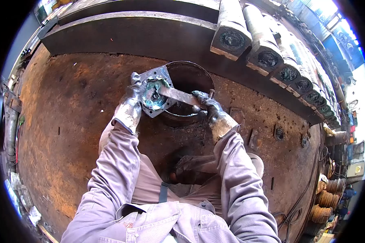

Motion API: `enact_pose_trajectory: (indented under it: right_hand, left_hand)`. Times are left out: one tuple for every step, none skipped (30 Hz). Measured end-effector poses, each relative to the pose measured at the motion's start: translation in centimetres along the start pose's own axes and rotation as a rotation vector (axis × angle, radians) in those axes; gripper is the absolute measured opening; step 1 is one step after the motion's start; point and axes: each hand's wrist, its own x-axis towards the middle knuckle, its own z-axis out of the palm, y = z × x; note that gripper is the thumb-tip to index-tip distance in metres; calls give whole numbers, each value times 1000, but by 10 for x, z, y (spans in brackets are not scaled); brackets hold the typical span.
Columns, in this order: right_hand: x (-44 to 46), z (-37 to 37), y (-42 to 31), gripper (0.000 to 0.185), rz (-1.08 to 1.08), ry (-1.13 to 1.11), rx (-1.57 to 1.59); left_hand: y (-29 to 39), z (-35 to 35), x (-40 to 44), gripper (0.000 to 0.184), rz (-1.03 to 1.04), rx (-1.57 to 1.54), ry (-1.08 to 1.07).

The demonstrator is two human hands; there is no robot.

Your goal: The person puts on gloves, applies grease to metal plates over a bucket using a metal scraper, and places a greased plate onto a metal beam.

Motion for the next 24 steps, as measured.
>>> enact_pose_trajectory:
  right_hand:
    - [1, 4, 5, 30, -60, -18, 47]
    - [-3, 15, 5, 30, -114, 13, 38]
    - [-9, 27, 6, 30, -168, 45, 28]
    - [-9, 25, 7, 30, -167, 45, 30]
    - [-8, 24, 10, 28, -180, 45, 46]
    - [-5, 24, 12, 27, -194, 43, 61]
    - [-11, 33, 5, 25, -178, 137, 14]
    - [-13, 34, 1, 24, -184, 150, -23]
    - [-10, 25, -1, 24, -176, 117, -12]
    - [-6, 16, -3, 25, -167, 86, -1]
    - [-9, 16, -9, 25, -233, 25, -65]
    - [-21, 22, -19, 26, -237, -22, -3]
    - [-30, 31, -30, 25, -260, -30, -38]
    - [-33, 39, -40, 25, -282, -40, -74]
    - [-30, 37, -49, 25, -312, -100, -106]
    - [-18, 28, -59, 28, -336, -197, -168]
    - [-20, 32, -73, 30, -340, -264, -209]
    - [-24, 36, -87, 32, -342, -329, -250]
    - [-21, 39, -97, 34, -350, -367, -267]
    - [-25, 49, -106, 36, -386, -406, -315]
    - [-28, 56, -118, 36, -389, -456, -386]
    - [-25, 59, -128, 37, -392, -506, -456]
    - [-19, 65, -134, 36, -404, -563, -526]
    - [-13, 70, -140, 34, -447, -618, -572]
  left_hand:
    - [11, 2, -6, 30, -6, 195, 29]
    - [-7, -4, -6, 24, 434, 776, -35]
    - [-21, -1, 0, 24, 413, 761, -46]
    - [-26, 1, 4, 24, 393, 748, -55]
    - [-41, 4, 9, 24, 393, 751, -55]
    - [-61, 7, 16, 24, 365, 513, -40]
    - [-54, 5, 12, 24, 350, 393, -30]
    - [-47, 2, 8, 24, 337, 273, -20]
    - [-1, -4, -13, 25, 242, 396, -39]
    - [-2, -4, -9, 24, 246, 376, -56]
    - [-28, -3, 5, 23, 312, 316, -76]
    - [-47, -2, 15, 22, 389, 276, -89]
    - [-59, -2, 20, 22, 439, 259, -104]
    - [-54, -2, 19, 22, 493, 231, -96]
    - [-48, -1, 18, 21, 548, 203, -89]
    - [-41, -3, 16, 33, 422, 265, -76]
    - [-34, -3, 15, 42, 358, 295, -69]
    - [-27, -3, 14, 53, 294, 325, -64]
    - [-19, 0, 13, 54, 171, 189, -122]
    - [-11, 3, 10, 54, 108, 120, -157]
    - [-2, 7, 6, 55, 43, 53, -187]
    - [8, 9, 0, 56, -12, 45, -175]
    - [15, 9, -2, 56, -40, 42, -170]
    - [22, 9, -5, 57, -69, 40, -165]
